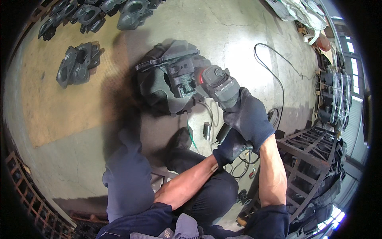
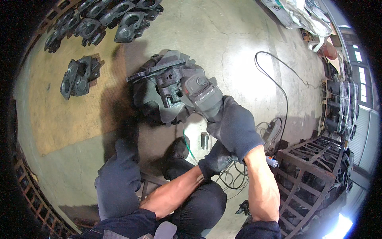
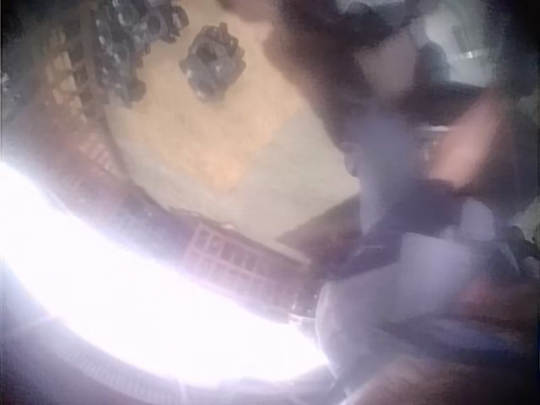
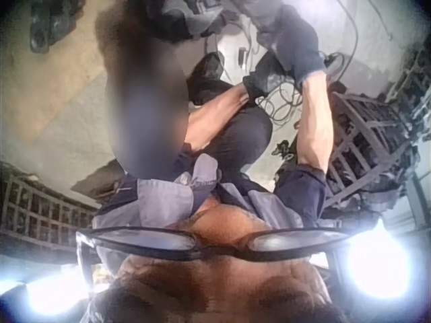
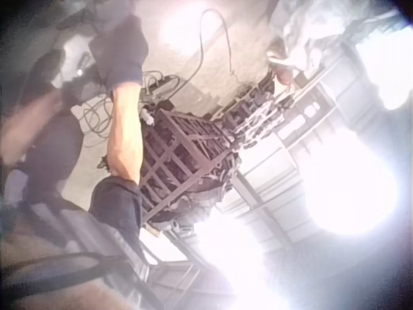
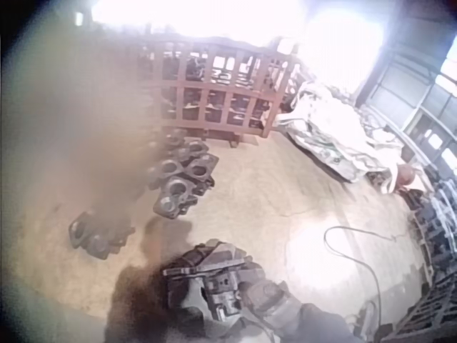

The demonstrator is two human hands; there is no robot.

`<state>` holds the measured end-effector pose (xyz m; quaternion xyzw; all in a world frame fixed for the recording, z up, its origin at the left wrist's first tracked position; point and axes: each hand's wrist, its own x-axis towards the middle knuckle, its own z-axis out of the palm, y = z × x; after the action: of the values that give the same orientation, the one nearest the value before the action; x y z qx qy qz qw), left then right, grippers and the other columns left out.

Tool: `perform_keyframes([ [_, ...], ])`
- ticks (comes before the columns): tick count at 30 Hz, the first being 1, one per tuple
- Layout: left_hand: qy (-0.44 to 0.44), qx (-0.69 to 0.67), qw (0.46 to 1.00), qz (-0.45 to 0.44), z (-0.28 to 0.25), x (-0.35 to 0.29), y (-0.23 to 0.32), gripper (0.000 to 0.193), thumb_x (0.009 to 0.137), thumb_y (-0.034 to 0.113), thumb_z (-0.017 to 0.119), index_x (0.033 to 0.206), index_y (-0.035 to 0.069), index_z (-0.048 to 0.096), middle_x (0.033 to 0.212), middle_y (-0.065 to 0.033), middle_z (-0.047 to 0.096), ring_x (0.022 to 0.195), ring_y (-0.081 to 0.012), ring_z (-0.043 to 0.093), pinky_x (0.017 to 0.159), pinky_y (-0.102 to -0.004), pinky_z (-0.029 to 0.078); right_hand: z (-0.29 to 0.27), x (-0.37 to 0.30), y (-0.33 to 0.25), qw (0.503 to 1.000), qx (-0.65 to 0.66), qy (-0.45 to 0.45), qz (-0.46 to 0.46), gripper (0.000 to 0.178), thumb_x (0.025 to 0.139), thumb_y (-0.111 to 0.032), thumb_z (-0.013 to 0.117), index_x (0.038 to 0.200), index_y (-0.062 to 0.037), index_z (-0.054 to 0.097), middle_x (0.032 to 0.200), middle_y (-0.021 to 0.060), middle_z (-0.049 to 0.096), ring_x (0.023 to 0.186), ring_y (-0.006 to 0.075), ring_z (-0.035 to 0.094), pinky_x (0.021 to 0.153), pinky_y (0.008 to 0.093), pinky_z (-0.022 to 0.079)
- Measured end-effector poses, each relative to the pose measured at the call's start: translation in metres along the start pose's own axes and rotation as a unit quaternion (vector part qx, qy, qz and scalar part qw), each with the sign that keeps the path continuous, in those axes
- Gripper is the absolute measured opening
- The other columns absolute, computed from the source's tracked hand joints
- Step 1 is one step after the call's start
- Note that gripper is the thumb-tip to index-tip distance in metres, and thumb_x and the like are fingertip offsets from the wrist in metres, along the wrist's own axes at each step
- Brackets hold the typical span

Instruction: The person sits on the floor and uses a handheld angle grinder to smooth the surfaces of metal castings. They repeatedly pick up a casting, grind its exterior, inspect it, and place it on a cardboard sheet with other finished parts.

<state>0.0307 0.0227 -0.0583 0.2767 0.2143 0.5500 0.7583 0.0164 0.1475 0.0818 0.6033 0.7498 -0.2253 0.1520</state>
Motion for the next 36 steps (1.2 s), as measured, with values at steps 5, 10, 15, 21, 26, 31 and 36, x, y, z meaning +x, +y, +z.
perform_keyframes([
  [5, 0.002, -0.047, 0.999, -0.021, 0.008, 0.003, 0.01, 0.055, 0.09, 0.001, 0.067, 0.138, 0.001, 0.041, 0.136, -0.0105, 0.054, 0.123, -0.0196, 0.054, 0.102, -0.0351, 0.048, -0.007, -0.004, -0.004, 1.0, -0.015, -0.007, 0.014, 0.053, 0.069, -0.028, 0.077, 0.108, 0.0024, 0.057, 0.088, 0.0259, 0.069, 0.085, 0.0428, 0.069, 0.078, 0.0446, 0.055],
  [10, -0.003, 0.07, 0.997, 0.018, 0.005, -0.001, 0.014, 0.052, 0.09, 0.0, 0.067, 0.136, 0.001, 0.044, 0.134, -0.0102, 0.055, 0.121, -0.019, 0.055, 0.102, -0.0349, 0.048, -0.005, -0.003, -0.002, 0.999, -0.022, -0.018, 0.017, 0.053, 0.069, -0.028, 0.076, 0.108, 0.0032, 0.057, 0.088, 0.0259, 0.069, 0.086, 0.0423, 0.069, 0.078, 0.0438, 0.055],
  [15, 0.003, -0.03, 1.0, -0.003, 0.004, 0.006, 0.007, 0.054, 0.089, 0.001, 0.069, 0.136, 0.002, 0.044, 0.133, -0.0096, 0.056, 0.119, -0.0183, 0.055, 0.101, -0.0344, 0.048, -0.007, 0.0, 0.0, 1.0, 0.0, -0.001, 0.014, 0.054, 0.07, -0.028, 0.075, 0.109, 0.0053, 0.057, 0.088, 0.0269, 0.069, 0.086, 0.042, 0.069, 0.079, 0.0435, 0.055],
  [21, 0.07, 0.008, 0.997, 0.036, 0.013, 0.016, 0.007, 0.041, 0.082, 0.003, 0.075, 0.119, 0.001, 0.058, 0.112, -0.0082, 0.065, 0.105, -0.017, 0.059, 0.09, -0.0332, 0.051, -0.009, 0.005, 0.007, 0.999, 0.0, -0.008, 0.032, 0.055, 0.071, -0.028, 0.074, 0.111, 0.0063, 0.056, 0.088, 0.0277, 0.069, 0.086, 0.0423, 0.069, 0.078, 0.0434, 0.056],
  [26, 0.036, -0.109, 0.993, -0.013, 0.014, 0.013, 0.012, 0.047, 0.086, 0.001, 0.07, 0.128, -0.002, 0.05, 0.122, -0.0091, 0.06, 0.113, -0.0156, 0.056, 0.095, -0.0324, 0.049, -0.003, -0.002, 0.02, 0.998, 0.031, 0.019, 0.058, 0.055, 0.072, -0.028, 0.074, 0.111, 0.0062, 0.056, 0.089, 0.0285, 0.069, 0.086, 0.0427, 0.069, 0.078, 0.0436, 0.056],
  [31, -0.015, -0.103, 0.994, -0.017, -0.001, 0.014, 0.004, 0.05, 0.091, 0.0, 0.064, 0.136, -0.003, 0.043, 0.132, -0.0106, 0.055, 0.119, -0.0162, 0.055, 0.099, -0.0316, 0.049, -0.001, 0.004, 0.019, 0.998, 0.056, 0.01, 0.027, 0.058, 0.07, -0.029, 0.076, 0.111, 0.0065, 0.056, 0.092, 0.0285, 0.069, 0.089, 0.043, 0.068, 0.08, 0.0439, 0.055],
  [36, 0.002, -0.065, 0.998, -0.016, -0.002, 0.015, 0.025, 0.043, 0.087, 0.003, 0.07, 0.126, -0.002, 0.052, 0.119, -0.009, 0.064, 0.111, -0.0176, 0.06, 0.096, -0.0326, 0.05, -0.002, 0.008, 0.015, 0.997, 0.053, 0.0, 0.055, 0.059, 0.07, -0.029, 0.077, 0.113, 0.0055, 0.056, 0.093, 0.0283, 0.069, 0.09, 0.0433, 0.068, 0.081, 0.0435, 0.054],
])
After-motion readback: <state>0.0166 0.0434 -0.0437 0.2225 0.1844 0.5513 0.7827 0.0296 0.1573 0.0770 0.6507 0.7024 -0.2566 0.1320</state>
